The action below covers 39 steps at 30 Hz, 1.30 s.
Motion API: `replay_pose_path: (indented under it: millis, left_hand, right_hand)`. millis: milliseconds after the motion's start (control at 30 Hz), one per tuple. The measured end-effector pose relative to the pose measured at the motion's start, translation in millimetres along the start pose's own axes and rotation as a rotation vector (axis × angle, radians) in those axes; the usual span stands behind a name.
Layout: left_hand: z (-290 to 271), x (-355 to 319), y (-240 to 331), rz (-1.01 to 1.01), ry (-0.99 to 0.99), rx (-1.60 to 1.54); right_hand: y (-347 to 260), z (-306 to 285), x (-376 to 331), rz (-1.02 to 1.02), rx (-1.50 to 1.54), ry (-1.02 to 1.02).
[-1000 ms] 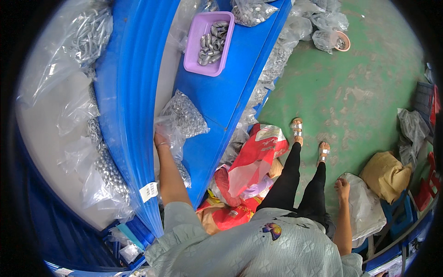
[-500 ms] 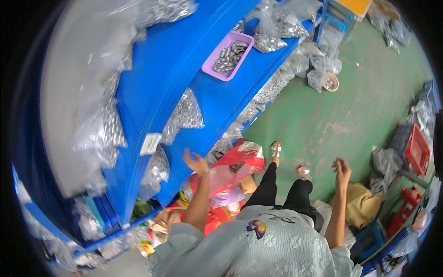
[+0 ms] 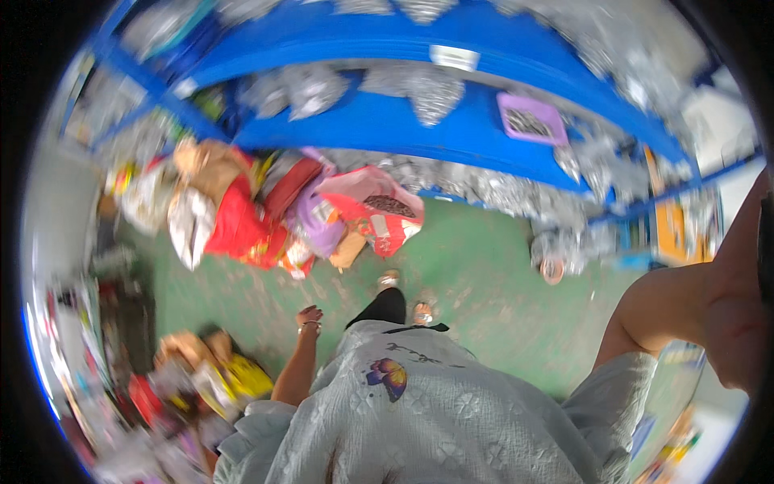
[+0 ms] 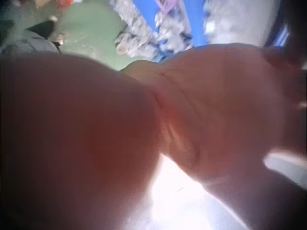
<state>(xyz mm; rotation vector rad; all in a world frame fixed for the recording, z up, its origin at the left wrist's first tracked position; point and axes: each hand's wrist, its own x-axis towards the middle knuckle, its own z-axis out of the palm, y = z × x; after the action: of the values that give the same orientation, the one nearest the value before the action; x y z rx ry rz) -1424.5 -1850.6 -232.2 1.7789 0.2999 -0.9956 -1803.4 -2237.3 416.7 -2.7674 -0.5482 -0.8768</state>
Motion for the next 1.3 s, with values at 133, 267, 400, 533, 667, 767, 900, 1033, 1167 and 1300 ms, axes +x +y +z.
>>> replay_pose_path:
  millis: [133,267,400,533,667,767,900,1033,1167,1300]
  left_hand:
    - [-56,-70,-54,-0.154,0.376,-0.217]
    - [-113,-110,-119,-0.327,0.647,-0.507]
    - [-176,-130,-196,-0.379,0.746,-0.909]
    - [-236,-137,-204,-0.368,0.932,-1.194]
    - [-290,-131,-196,-0.390,1.086,-1.246]
    - [-327,-117,-162,-0.389,1.066,-1.262]
    - [-403,-57,-121,-0.225,1.013,-1.378]
    - [-486,23,-74,-0.102,1.045,-1.499]
    - [-552,45,6,-0.114,1.095,-1.440]
    - [-596,66,41,-0.210,1.092,-1.474]
  right_hand:
    - [4,68,117,-0.301,0.186,-0.180]
    - [-16,151,235,-0.583,0.332,-0.286]
    - [-57,242,353,-0.860,0.465,-0.346]
    - [-106,328,465,-1.089,0.570,-0.381]
    - [-152,398,571,-1.310,0.632,-0.393]
    - [-169,450,647,-1.397,0.644,-0.417]
    - [-180,514,744,-1.526,0.610,-0.416]
    - [-180,587,841,-1.658,0.586,-0.406]
    - [-171,666,940,-1.711,0.662,-0.388]
    - [-176,723,1032,-1.771,0.722,-0.314]
